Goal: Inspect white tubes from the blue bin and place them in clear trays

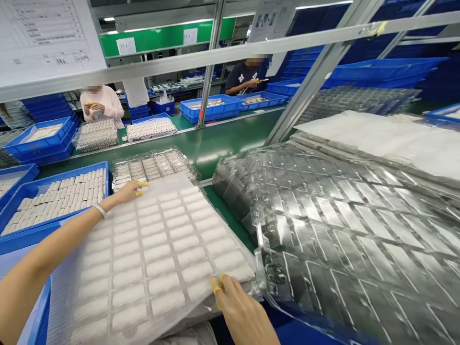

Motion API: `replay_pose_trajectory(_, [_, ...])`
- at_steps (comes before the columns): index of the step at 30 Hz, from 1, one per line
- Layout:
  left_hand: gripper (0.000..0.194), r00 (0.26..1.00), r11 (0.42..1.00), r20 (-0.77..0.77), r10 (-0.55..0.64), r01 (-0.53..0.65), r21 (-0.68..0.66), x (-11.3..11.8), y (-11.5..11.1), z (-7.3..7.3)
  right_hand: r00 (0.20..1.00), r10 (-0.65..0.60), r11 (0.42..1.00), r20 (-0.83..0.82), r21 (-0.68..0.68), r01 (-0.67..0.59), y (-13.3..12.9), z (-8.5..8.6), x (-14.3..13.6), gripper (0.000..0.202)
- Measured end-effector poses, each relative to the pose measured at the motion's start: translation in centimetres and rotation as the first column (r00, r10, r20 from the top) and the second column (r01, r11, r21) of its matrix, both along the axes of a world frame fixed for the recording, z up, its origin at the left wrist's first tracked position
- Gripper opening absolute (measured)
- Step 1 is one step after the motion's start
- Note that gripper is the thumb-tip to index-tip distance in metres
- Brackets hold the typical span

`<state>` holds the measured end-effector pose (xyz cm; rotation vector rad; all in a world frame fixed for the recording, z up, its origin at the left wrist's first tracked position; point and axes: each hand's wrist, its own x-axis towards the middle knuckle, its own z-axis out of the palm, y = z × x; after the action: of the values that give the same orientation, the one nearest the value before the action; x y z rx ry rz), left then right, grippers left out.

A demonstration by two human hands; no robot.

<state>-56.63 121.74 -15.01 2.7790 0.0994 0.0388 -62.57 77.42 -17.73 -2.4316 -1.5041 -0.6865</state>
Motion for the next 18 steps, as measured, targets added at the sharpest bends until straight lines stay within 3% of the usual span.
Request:
replay_pose_trajectory(7, [0.022,0.990,0.991,-0.031,0.135,-0.135,-0.001,-0.8,2.5,-0.7,0.998,-0.053,0.998,-0.028,0.038,0.054,1.2,0.9,-1.1,0.034])
replay_pose_trajectory(14, [0.023,0.996,0.995,0.003,0.094,-0.094,-0.018,2.2,-0.3,-1.3,0.980,-0.119,0.992,-0.158,0.015,0.123,-0.3,1.1,-2.8,0.034])
replay_pose_trajectory(18, [0.026,0.998,0.997,0.009,0.055,-0.055,-0.060,3.5,-1.9,-1.5,0.971,-0.189,0.981,-0.150,0.018,0.193,-1.2,1.1,-4.0,0.032])
